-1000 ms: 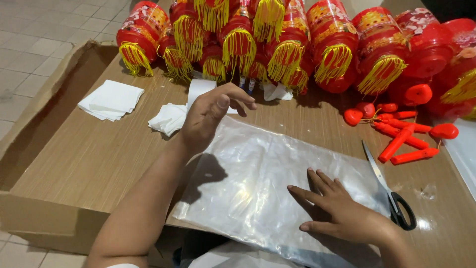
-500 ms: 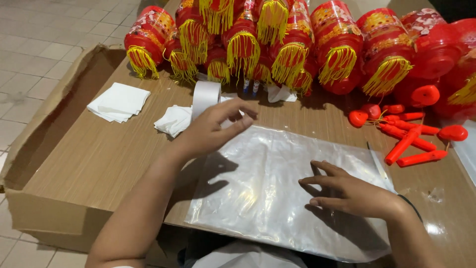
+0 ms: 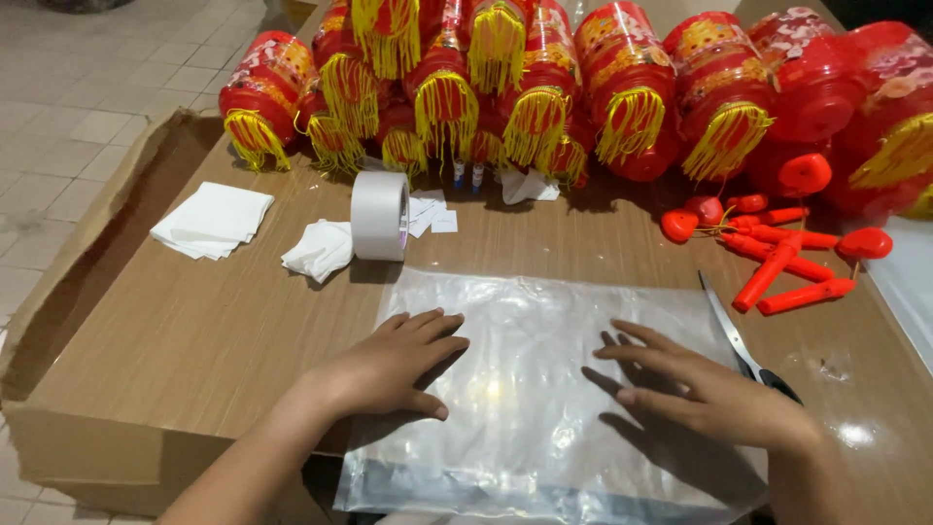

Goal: Assembling a decorative toy lantern by connecting a plastic handle to the main lantern body.

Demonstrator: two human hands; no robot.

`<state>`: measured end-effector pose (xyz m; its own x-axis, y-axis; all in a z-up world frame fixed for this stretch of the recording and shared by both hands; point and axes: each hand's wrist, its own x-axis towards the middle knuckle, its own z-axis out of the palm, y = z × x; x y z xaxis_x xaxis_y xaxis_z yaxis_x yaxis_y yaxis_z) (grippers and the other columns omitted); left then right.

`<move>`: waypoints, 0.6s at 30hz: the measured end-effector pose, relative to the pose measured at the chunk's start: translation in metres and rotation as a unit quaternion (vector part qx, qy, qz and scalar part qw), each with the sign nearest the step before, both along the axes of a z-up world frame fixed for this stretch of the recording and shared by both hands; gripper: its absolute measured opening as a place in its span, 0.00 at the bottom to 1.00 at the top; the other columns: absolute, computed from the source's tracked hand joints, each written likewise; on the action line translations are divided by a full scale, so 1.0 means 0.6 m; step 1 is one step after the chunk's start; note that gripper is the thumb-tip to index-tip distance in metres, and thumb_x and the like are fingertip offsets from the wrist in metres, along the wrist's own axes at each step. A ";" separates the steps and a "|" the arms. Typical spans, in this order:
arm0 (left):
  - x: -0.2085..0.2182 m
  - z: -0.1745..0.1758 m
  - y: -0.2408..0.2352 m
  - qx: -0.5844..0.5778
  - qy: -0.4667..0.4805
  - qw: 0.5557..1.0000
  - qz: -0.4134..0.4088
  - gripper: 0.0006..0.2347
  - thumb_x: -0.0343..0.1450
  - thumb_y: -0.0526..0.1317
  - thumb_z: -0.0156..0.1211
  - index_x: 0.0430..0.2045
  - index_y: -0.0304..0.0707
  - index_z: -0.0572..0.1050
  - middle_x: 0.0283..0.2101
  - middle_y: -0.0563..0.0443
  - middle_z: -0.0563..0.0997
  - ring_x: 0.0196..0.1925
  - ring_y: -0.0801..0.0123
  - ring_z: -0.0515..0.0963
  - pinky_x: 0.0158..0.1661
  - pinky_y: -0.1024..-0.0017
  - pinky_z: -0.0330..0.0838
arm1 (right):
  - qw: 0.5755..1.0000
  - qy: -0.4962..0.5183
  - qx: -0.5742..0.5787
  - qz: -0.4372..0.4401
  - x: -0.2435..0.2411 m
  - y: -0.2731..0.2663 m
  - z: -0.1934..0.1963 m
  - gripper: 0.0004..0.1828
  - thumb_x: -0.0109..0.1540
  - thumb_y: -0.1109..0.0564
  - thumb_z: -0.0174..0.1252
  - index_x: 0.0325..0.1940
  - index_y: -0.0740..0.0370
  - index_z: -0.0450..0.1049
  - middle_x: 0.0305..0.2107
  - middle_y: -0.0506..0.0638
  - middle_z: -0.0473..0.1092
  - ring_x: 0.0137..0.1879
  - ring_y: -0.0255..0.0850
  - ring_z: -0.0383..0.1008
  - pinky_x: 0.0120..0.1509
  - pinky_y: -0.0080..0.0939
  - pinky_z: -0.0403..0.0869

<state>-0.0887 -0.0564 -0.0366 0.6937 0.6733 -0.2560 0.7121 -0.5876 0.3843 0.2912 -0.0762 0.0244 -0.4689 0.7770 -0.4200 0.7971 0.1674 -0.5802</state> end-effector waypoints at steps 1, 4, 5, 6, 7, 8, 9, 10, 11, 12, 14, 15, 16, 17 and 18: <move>-0.005 0.002 -0.002 0.001 0.002 1.000 -0.004 0.37 0.65 0.53 0.72 0.67 0.43 0.59 0.76 0.43 0.48 0.77 0.47 0.44 0.69 0.48 0.38 | 1.000 0.002 0.001 -0.004 0.021 0.001 -0.004 0.33 0.60 0.36 0.55 0.71 0.33 0.67 0.78 0.37 0.44 0.82 0.36 0.45 0.78 0.47 0.55; -0.018 0.007 -0.007 -0.014 0.004 1.000 0.017 0.38 0.65 0.52 0.73 0.68 0.45 0.59 0.77 0.45 0.47 0.78 0.49 0.41 0.70 0.51 0.37 | 0.979 -0.028 0.051 -0.194 0.085 0.005 -0.026 0.29 0.64 0.41 0.45 0.70 0.38 0.68 0.77 0.34 0.48 0.77 0.36 0.56 0.79 0.47 0.58; -0.020 0.009 -0.008 -0.020 0.004 0.999 0.028 0.38 0.65 0.52 0.74 0.68 0.46 0.59 0.77 0.47 0.46 0.78 0.50 0.41 0.70 0.52 0.37 | 0.961 -0.071 0.094 -0.248 0.109 0.009 -0.038 0.27 0.64 0.41 0.47 0.68 0.42 0.69 0.73 0.38 0.56 0.73 0.40 0.62 0.73 0.46 0.61; -0.023 0.010 -0.010 -0.025 0.005 0.999 0.038 0.38 0.65 0.52 0.74 0.68 0.47 0.59 0.77 0.48 0.46 0.78 0.52 0.41 0.70 0.53 0.36 | 0.937 -0.114 0.138 -0.301 0.133 0.011 -0.051 0.26 0.64 0.42 0.49 0.66 0.46 0.70 0.68 0.43 0.65 0.69 0.45 0.68 0.68 0.46 0.65; -0.022 0.011 -0.010 -0.025 0.004 0.999 0.035 0.38 0.65 0.52 0.74 0.68 0.47 0.59 0.77 0.48 0.46 0.78 0.52 0.41 0.70 0.53 0.36 | 0.936 -0.115 0.138 -0.304 0.143 0.007 -0.067 0.26 0.64 0.42 0.49 0.66 0.46 0.70 0.68 0.43 0.65 0.69 0.45 0.68 0.68 0.46 0.65; -0.021 0.012 -0.011 -0.027 0.011 0.999 0.036 0.38 0.65 0.52 0.74 0.68 0.47 0.58 0.77 0.49 0.46 0.78 0.53 0.41 0.70 0.53 0.36 | 0.931 -0.082 0.150 -0.322 0.152 0.002 -0.082 0.24 0.63 0.45 0.53 0.64 0.47 0.70 0.63 0.48 0.66 0.67 0.45 0.70 0.68 0.45 0.65; -0.022 0.014 -0.009 -0.027 0.018 0.999 0.039 0.38 0.65 0.52 0.75 0.68 0.48 0.58 0.78 0.49 0.45 0.78 0.53 0.41 0.70 0.54 0.36 | 0.926 -0.049 0.163 -0.338 0.161 0.000 -0.097 0.22 0.63 0.48 0.57 0.62 0.48 0.71 0.58 0.53 0.66 0.66 0.45 0.71 0.68 0.45 0.66; -0.019 0.014 -0.005 -0.025 0.018 0.999 0.036 0.38 0.65 0.52 0.75 0.68 0.48 0.58 0.78 0.49 0.45 0.78 0.53 0.41 0.70 0.54 0.36 | 0.924 -0.049 0.164 -0.341 0.172 0.004 -0.108 0.22 0.63 0.48 0.57 0.62 0.48 0.71 0.58 0.53 0.66 0.66 0.45 0.71 0.68 0.45 0.66; -0.018 0.012 -0.005 -0.021 0.019 0.999 0.035 0.39 0.65 0.52 0.75 0.68 0.48 0.58 0.77 0.49 0.47 0.78 0.53 0.42 0.70 0.53 0.38 | 0.918 -0.028 0.197 -0.342 0.181 0.005 -0.122 0.21 0.62 0.51 0.58 0.60 0.50 0.72 0.54 0.55 0.67 0.59 0.46 0.72 0.65 0.45 0.68; -0.017 0.010 -0.005 -0.017 0.019 0.999 0.034 0.39 0.64 0.52 0.76 0.68 0.48 0.59 0.77 0.49 0.48 0.77 0.53 0.44 0.69 0.53 0.40 | 0.911 -0.007 0.230 -0.343 0.191 0.005 -0.137 0.20 0.62 0.54 0.59 0.58 0.53 0.72 0.50 0.57 0.67 0.53 0.47 0.73 0.62 0.45 0.70; -0.005 0.015 -0.001 -0.028 0.026 0.999 0.035 0.39 0.65 0.52 0.75 0.68 0.48 0.58 0.77 0.49 0.46 0.78 0.53 0.42 0.70 0.53 0.39 | 0.908 -0.018 0.232 -0.348 0.213 0.011 -0.148 0.20 0.61 0.52 0.61 0.57 0.52 0.75 0.48 0.57 0.68 0.50 0.47 0.73 0.59 0.45 0.70; 0.000 0.018 0.001 -0.037 0.031 0.998 0.037 0.39 0.65 0.53 0.74 0.69 0.48 0.57 0.78 0.49 0.44 0.79 0.54 0.40 0.70 0.52 0.38 | 0.906 -0.029 0.235 -0.351 0.223 0.018 -0.152 0.20 0.60 0.51 0.62 0.56 0.52 0.77 0.46 0.57 0.69 0.47 0.48 0.72 0.57 0.45 0.69; 0.005 0.018 0.005 -0.036 0.032 0.998 0.039 0.39 0.65 0.53 0.74 0.69 0.48 0.57 0.78 0.49 0.44 0.79 0.54 0.40 0.70 0.52 0.38 | 0.906 -0.027 0.236 -0.351 0.216 0.018 -0.136 0.20 0.60 0.51 0.62 0.56 0.52 0.77 0.46 0.57 0.69 0.47 0.48 0.72 0.57 0.45 0.69; 0.011 0.017 0.007 -0.042 0.024 0.998 0.039 0.39 0.66 0.52 0.73 0.69 0.47 0.56 0.78 0.49 0.44 0.79 0.53 0.40 0.70 0.51 0.37 | 0.901 -0.051 0.200 -0.381 0.208 0.016 -0.119 0.21 0.61 0.50 0.60 0.58 0.50 0.77 0.49 0.57 0.69 0.53 0.48 0.71 0.61 0.46 0.67; 0.016 0.015 0.009 -0.049 0.015 0.998 0.039 0.38 0.66 0.51 0.72 0.69 0.47 0.56 0.78 0.48 0.44 0.78 0.52 0.39 0.71 0.50 0.36 | 0.894 -0.074 0.164 -0.410 0.200 0.015 -0.102 0.21 0.62 0.49 0.59 0.60 0.47 0.76 0.52 0.56 0.69 0.58 0.48 0.70 0.65 0.47 0.65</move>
<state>-0.0792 -0.0508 -0.0275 0.6319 0.6952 -0.3426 0.7657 -0.4916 0.4147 0.4113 -0.0672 -0.0370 0.3569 0.9269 -0.1162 0.7943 -0.3666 -0.4845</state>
